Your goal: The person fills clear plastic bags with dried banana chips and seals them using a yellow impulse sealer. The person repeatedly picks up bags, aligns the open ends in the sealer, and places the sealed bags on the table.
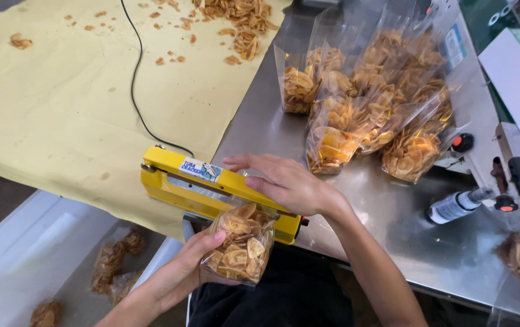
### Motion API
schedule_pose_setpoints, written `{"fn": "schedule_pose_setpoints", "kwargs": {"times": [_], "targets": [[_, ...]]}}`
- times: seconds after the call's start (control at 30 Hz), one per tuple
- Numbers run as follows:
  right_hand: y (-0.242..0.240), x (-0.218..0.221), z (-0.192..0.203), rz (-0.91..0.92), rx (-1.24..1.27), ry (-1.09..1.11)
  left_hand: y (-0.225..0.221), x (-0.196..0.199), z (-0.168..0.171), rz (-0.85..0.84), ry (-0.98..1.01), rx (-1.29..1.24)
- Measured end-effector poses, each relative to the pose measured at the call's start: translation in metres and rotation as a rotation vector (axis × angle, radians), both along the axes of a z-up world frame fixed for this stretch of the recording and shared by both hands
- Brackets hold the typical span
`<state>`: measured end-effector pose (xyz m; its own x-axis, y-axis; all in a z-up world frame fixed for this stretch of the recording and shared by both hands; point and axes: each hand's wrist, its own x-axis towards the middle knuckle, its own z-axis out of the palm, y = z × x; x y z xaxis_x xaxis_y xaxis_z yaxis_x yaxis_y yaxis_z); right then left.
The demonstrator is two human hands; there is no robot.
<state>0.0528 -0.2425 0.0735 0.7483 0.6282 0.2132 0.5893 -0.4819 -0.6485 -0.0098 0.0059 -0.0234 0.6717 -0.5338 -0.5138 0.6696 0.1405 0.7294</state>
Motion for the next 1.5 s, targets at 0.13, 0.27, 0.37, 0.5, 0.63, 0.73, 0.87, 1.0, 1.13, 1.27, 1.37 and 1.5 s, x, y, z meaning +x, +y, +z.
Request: {"fn": "schedule_pose_setpoints", "kwargs": {"times": [0.13,0.27,0.37,0.5,0.63,0.73,0.87,1.0,1.13,1.27,1.37,1.5], "targets": [[0.001,0.000,0.004,0.014,-0.024,-0.063,-0.001,-0.001,0.000,-0.029,0.007,-0.056],[0.002,0.003,0.018,0.071,0.009,-0.045,-0.001,-0.001,0.005,-0.013,0.002,-0.019],[0.000,0.002,0.022,0.027,0.136,0.034,-0.001,-0.003,0.003,-0.012,0.007,-0.032],[-0.003,0.005,0.022,0.068,0.446,0.132,-0.003,-0.001,0.005,-0.009,0.014,-0.012],[-0.013,0.012,0.008,0.002,0.768,0.399,-0.003,-0.003,0.009,-0.015,0.011,-0.028],[-0.022,0.024,-0.011,-0.148,0.741,0.475,-0.002,-0.005,0.010,0.008,0.041,-0.002],[-0.027,0.040,-0.040,-0.041,0.425,0.176,-0.002,-0.002,0.011,0.000,0.047,0.030],[-0.026,0.041,-0.049,0.075,0.377,0.222,-0.001,-0.005,0.010,0.001,0.031,-0.019],[-0.021,0.048,-0.010,-0.238,0.466,0.260,-0.002,-0.005,0.011,-0.001,0.012,-0.018],[-0.021,0.045,0.042,-0.032,0.386,0.068,-0.001,-0.004,0.010,0.003,0.015,-0.014],[-0.006,0.033,0.052,0.084,-0.047,-0.195,-0.001,-0.004,0.010,-0.015,-0.012,-0.035],[0.025,0.024,0.039,0.105,-0.421,-0.222,-0.002,-0.003,0.008,0.001,0.014,-0.048]]}}
